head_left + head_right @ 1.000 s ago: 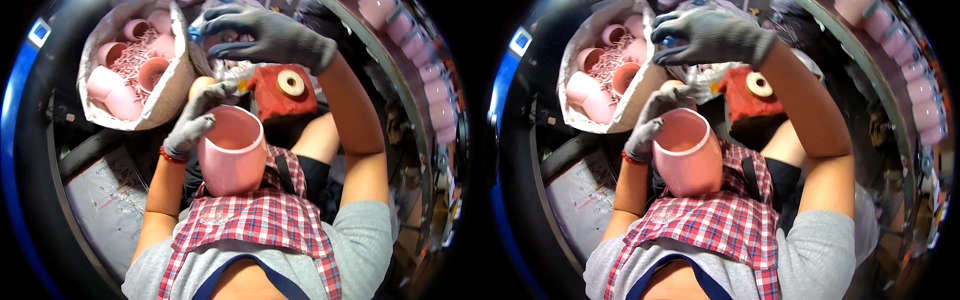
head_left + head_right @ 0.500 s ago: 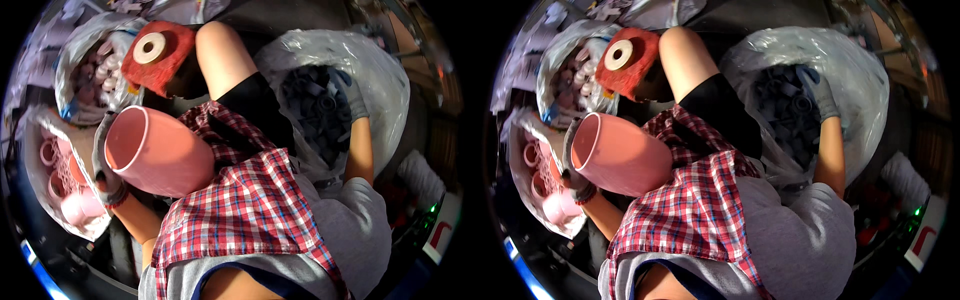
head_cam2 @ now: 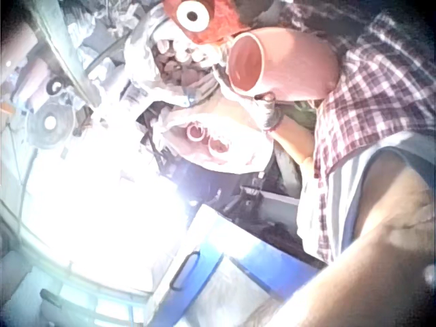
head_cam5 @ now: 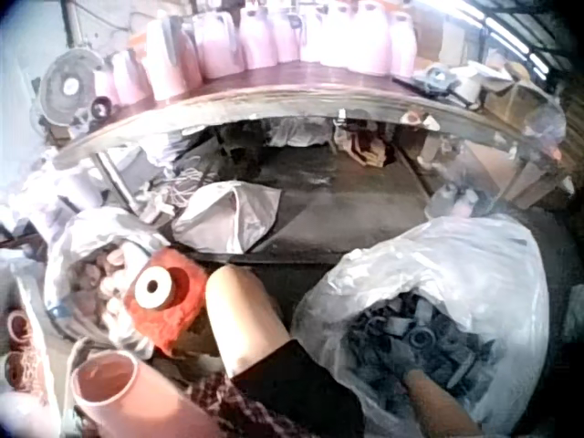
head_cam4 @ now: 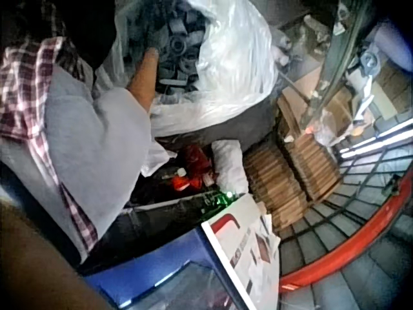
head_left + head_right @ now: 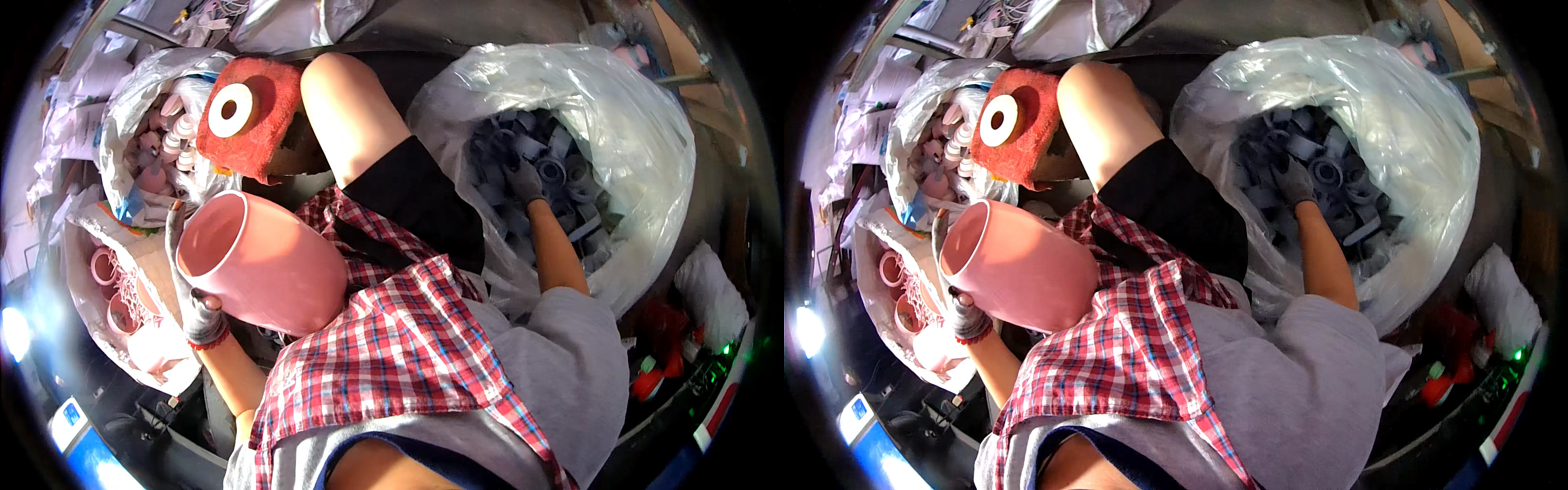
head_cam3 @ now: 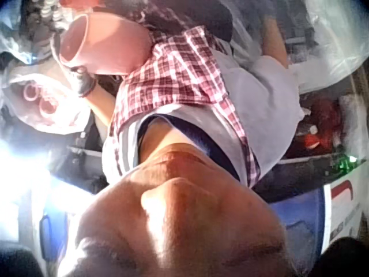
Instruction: The person assembles thermos flasks by inserting a grey inner component into a pink outer shell and then placing the finished flasks onto a table.
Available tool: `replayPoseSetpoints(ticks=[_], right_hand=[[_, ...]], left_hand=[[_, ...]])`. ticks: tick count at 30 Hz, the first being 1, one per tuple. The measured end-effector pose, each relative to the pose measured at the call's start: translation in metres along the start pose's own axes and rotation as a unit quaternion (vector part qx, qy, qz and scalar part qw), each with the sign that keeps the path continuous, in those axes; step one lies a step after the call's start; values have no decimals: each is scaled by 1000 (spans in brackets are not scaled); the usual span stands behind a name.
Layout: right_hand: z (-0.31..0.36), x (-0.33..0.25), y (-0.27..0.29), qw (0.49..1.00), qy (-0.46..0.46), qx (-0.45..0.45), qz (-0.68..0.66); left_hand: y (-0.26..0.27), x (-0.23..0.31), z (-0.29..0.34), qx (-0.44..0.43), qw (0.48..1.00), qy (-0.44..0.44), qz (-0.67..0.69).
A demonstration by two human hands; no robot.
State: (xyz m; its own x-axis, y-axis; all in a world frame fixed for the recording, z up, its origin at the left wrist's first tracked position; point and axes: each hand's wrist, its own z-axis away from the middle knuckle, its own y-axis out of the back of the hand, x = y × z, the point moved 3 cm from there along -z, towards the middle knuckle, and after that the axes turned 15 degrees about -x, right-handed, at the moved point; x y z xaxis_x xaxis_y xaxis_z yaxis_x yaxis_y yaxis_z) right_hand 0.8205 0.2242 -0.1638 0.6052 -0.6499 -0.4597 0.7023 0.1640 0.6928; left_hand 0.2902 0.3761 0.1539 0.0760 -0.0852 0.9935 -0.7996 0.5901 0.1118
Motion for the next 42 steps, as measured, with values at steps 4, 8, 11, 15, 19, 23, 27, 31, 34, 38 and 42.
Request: replayPoseSetpoints(ticks=[4, 8, 11, 15, 19, 23, 27, 31, 34, 38, 42], right_hand=[[-90, 44, -2, 970, 170, 41, 168], [-103, 28, 4, 998, 3, 7, 68], [-94, 14, 14, 997, -56, 6, 58], [-88, 3, 22, 996, -74, 3, 46], [-63, 14, 35, 996, -82, 19, 14], [-23, 27, 53, 995, -83, 35, -36], [33, 8, 88, 991, -67, 44, -106], [106, -89, 151, 991, -16, 55, -119], [167, -227, 178, 931, 256, -40, -257], [192, -356, 164, 847, 429, 15, -313], [197, -444, 123, 800, 505, -180, -268]], left_hand=[[18, -19, 14, 16, 997, -48, 54], [8, 6, 19, -43, 998, 1, 54], [7, 25, 18, -55, 997, 21, 40], [6, 23, 32, -61, 997, 34, -14], [-3, 16, 16, -90, 990, -3, -110], [0, 6, 10, -57, 996, -19, -65], [10, -12, 18, 1, 997, -64, 47], [8, -32, 16, -24, 989, -82, 119], [3, -34, 16, -88, 985, -120, 91], [3, -29, 25, -92, 982, -142, 83], [-14, -26, 18, -71, 980, -164, 91]])
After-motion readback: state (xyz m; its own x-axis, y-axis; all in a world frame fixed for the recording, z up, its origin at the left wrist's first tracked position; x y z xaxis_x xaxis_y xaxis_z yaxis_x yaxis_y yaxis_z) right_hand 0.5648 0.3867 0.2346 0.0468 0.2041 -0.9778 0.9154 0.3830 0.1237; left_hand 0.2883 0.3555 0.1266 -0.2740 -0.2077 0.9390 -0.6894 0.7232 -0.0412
